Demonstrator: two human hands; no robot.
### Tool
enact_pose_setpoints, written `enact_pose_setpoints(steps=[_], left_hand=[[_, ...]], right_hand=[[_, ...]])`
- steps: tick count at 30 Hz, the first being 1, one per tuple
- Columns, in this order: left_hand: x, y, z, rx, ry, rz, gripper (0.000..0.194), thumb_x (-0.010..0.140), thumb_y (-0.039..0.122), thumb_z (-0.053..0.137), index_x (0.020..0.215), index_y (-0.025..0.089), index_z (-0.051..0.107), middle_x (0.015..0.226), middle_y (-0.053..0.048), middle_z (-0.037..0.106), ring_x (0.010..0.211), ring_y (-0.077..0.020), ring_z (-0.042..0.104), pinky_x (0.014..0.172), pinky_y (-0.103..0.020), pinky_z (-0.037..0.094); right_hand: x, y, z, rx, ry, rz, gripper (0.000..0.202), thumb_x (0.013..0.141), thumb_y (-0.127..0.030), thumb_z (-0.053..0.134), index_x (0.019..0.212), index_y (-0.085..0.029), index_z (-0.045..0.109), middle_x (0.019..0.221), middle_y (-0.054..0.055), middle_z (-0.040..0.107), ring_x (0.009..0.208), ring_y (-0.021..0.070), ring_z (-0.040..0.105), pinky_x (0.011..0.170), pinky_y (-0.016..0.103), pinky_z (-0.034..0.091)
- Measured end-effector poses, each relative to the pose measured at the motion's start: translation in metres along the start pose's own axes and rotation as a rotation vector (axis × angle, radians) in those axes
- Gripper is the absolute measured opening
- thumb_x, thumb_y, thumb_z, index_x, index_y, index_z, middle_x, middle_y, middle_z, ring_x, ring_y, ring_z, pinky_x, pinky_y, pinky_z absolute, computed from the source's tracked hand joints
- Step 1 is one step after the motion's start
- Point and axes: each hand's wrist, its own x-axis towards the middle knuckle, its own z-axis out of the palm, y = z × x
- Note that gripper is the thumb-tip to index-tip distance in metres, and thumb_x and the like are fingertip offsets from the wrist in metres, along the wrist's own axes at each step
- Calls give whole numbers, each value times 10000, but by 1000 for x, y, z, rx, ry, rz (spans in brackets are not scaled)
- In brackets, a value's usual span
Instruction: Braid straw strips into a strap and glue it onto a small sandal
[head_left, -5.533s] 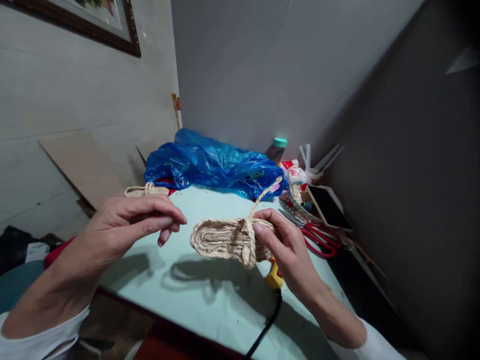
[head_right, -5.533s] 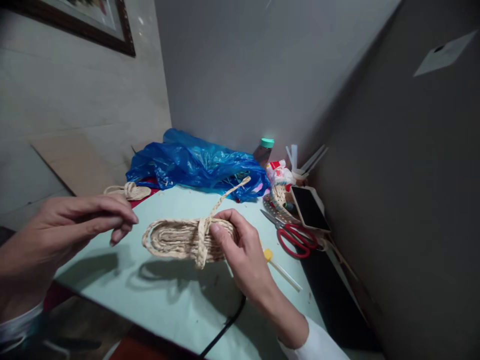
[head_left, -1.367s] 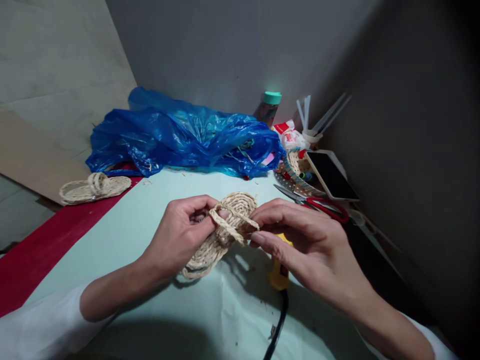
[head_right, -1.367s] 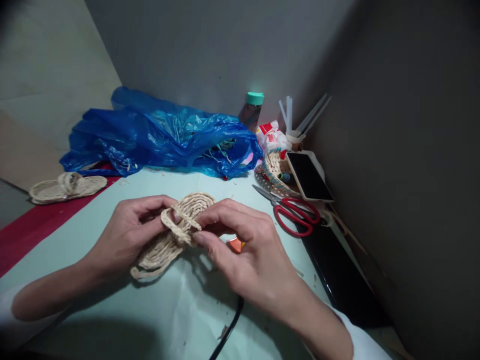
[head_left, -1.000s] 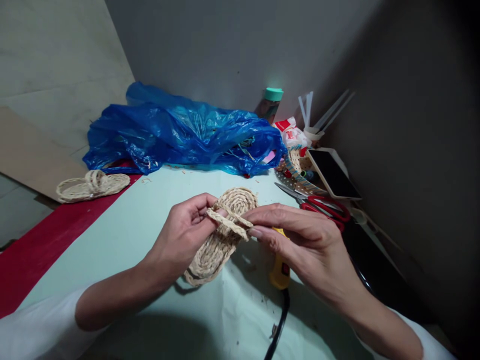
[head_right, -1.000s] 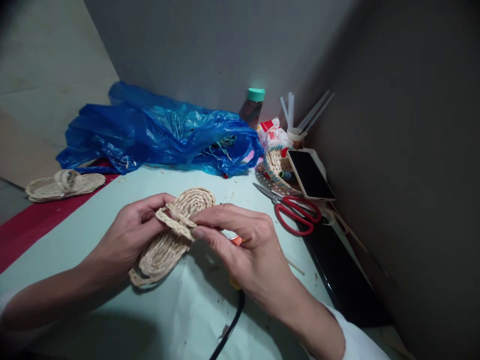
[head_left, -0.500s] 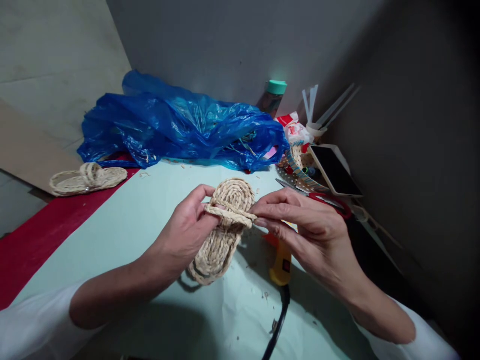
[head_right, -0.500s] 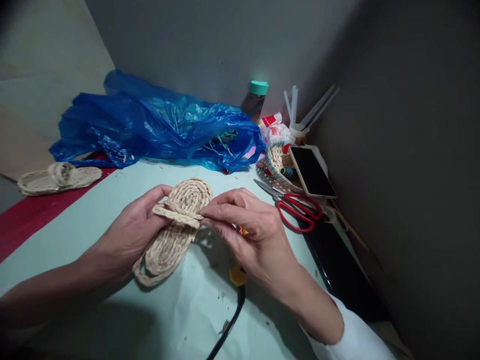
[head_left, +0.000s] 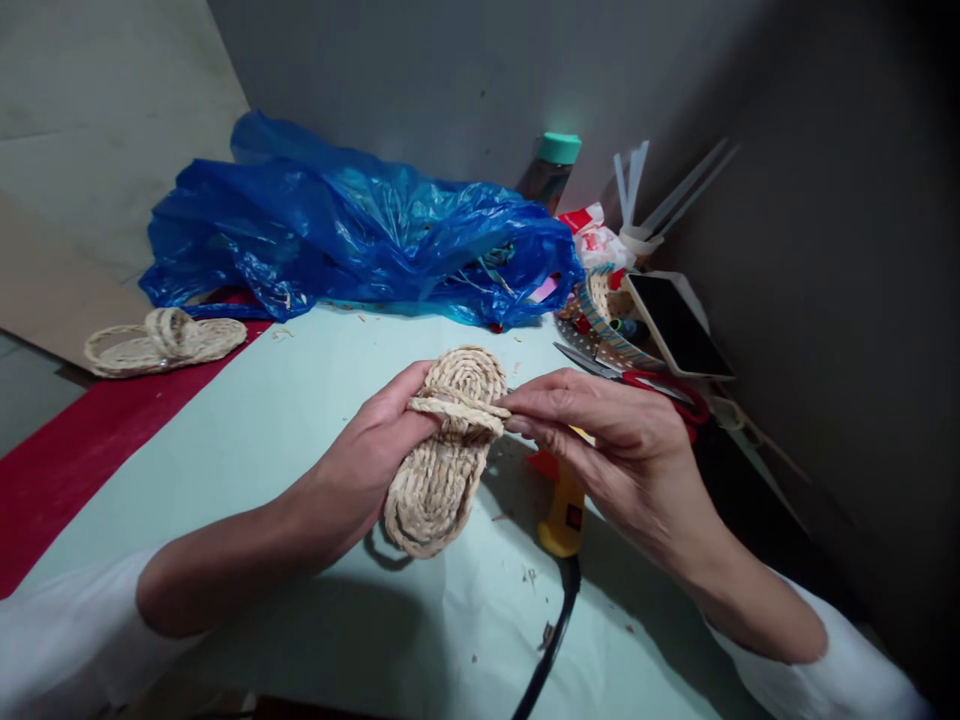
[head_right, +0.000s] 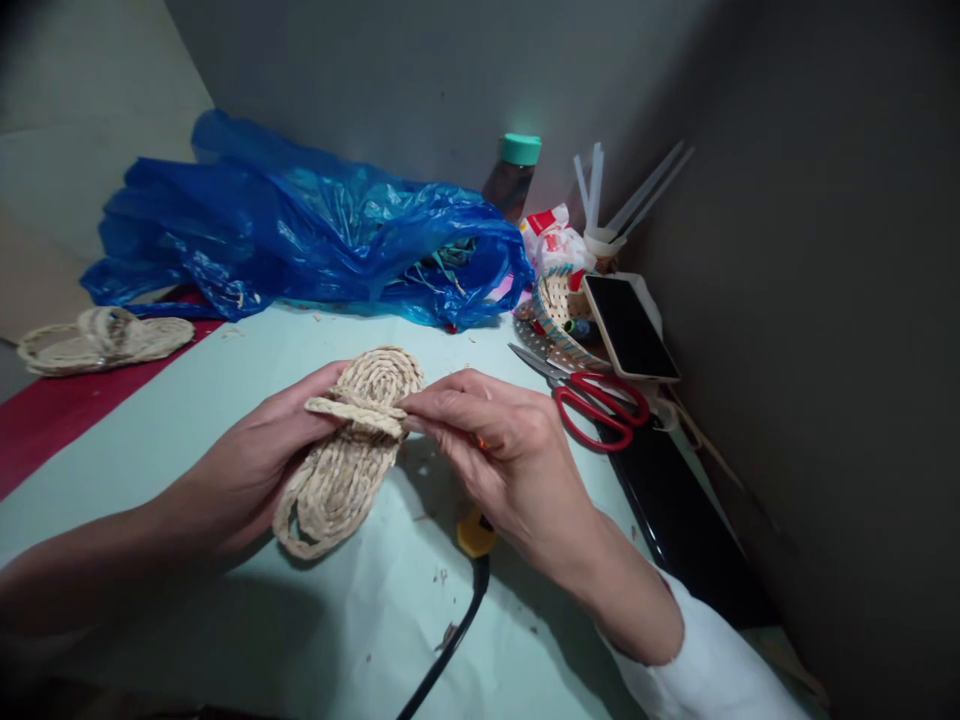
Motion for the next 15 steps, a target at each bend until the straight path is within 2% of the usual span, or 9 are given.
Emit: enact_pose_setpoints(steps=[6,10,15], left_hand=[[-4,1,-1,-41,-52,-5,369,802,187,627,1171,205,622,982,-54,722,879,-229,696,706,-282,564],[-5,-1,-2,-3,-42,10,472,764,194,741,1213,227,602,975,-40,719,844,-191,683,710,-245,543],[-2,-3,1,-21,-48,70,429,761,134,756,1160,238,640,1001,-19,726,881,-167,673,772,-229,528]], right_hand=[[-1,0,1,-18,13,33,154,888,-177,645,959,-229,772,875,51,731,789,174,680,687,280,525],[0,0,0,-35,-7,-31,190,894,-123,619,967,-222,764,885,44,729,794,158,678,686,262,525],[-2,-2,1,-108,-47,-105,262,897,-51,570,1050,-193,729,940,57,715,830,143,668,709,245,521]])
